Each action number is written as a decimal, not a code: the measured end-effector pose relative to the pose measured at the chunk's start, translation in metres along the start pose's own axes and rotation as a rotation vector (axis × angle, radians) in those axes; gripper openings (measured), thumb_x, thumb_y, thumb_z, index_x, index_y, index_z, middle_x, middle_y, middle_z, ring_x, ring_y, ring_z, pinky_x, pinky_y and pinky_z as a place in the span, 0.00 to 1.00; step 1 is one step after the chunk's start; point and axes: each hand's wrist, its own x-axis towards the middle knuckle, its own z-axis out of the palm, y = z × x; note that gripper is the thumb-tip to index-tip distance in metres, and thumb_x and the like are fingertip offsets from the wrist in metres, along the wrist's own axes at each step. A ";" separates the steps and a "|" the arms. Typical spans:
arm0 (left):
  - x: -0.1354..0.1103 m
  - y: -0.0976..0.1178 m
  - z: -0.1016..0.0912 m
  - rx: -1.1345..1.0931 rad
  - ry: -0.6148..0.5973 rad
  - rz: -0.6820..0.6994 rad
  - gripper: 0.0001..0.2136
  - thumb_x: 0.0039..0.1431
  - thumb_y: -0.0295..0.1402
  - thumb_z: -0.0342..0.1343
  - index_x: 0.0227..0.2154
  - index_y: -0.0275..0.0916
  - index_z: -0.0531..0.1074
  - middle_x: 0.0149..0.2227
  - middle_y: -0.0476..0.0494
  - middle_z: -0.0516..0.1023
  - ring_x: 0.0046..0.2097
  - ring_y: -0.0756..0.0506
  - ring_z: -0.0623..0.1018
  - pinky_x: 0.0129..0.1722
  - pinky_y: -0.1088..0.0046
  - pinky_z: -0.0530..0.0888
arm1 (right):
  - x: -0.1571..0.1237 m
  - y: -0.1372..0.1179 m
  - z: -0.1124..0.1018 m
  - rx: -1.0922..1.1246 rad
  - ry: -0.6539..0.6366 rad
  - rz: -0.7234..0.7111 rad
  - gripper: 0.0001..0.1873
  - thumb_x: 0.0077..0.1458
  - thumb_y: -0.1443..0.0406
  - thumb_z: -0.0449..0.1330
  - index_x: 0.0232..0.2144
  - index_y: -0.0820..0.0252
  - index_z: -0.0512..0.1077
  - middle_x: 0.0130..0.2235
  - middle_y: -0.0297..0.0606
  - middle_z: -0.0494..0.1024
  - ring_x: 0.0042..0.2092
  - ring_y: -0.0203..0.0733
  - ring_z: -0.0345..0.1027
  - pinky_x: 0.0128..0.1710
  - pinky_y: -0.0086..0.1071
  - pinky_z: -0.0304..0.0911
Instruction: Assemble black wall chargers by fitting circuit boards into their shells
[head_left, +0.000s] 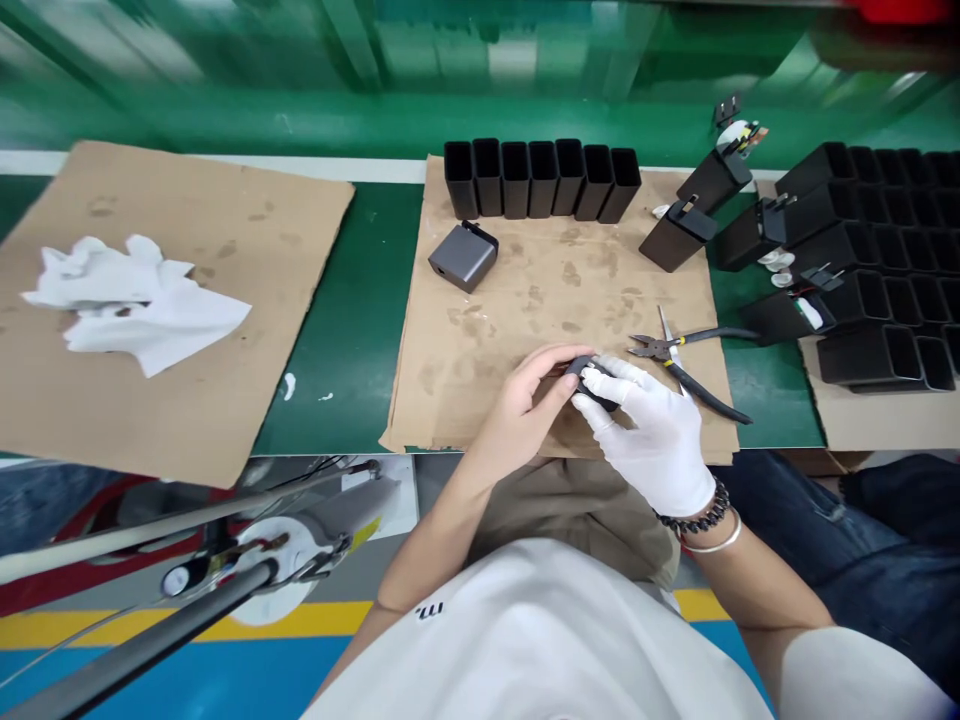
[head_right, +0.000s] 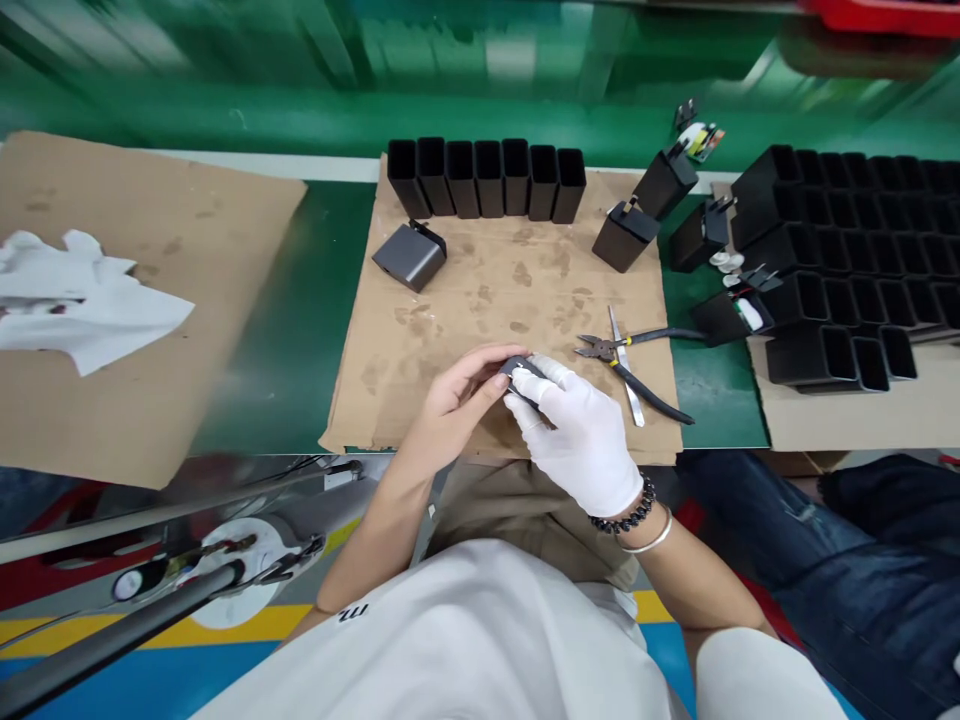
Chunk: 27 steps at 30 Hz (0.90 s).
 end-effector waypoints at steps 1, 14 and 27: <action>0.001 0.000 -0.001 -0.012 -0.010 -0.008 0.13 0.70 0.37 0.56 0.52 0.42 0.78 0.57 0.41 0.80 0.60 0.41 0.77 0.64 0.65 0.73 | 0.001 -0.001 0.000 -0.014 -0.005 0.004 0.06 0.64 0.64 0.63 0.42 0.54 0.80 0.50 0.40 0.85 0.45 0.45 0.84 0.40 0.34 0.80; -0.009 -0.007 -0.012 -0.116 0.267 0.031 0.12 0.66 0.43 0.61 0.47 0.42 0.77 0.50 0.42 0.83 0.55 0.43 0.81 0.61 0.64 0.74 | 0.012 -0.004 -0.022 -0.057 0.049 -0.064 0.10 0.61 0.65 0.66 0.46 0.51 0.79 0.50 0.39 0.85 0.44 0.46 0.84 0.40 0.34 0.77; -0.012 -0.013 -0.020 -0.169 0.371 0.061 0.10 0.61 0.39 0.66 0.43 0.42 0.80 0.44 0.44 0.85 0.50 0.45 0.83 0.53 0.70 0.78 | 0.024 0.016 -0.012 1.376 -0.132 0.933 0.18 0.56 0.46 0.68 0.41 0.48 0.80 0.48 0.31 0.85 0.48 0.43 0.82 0.50 0.41 0.81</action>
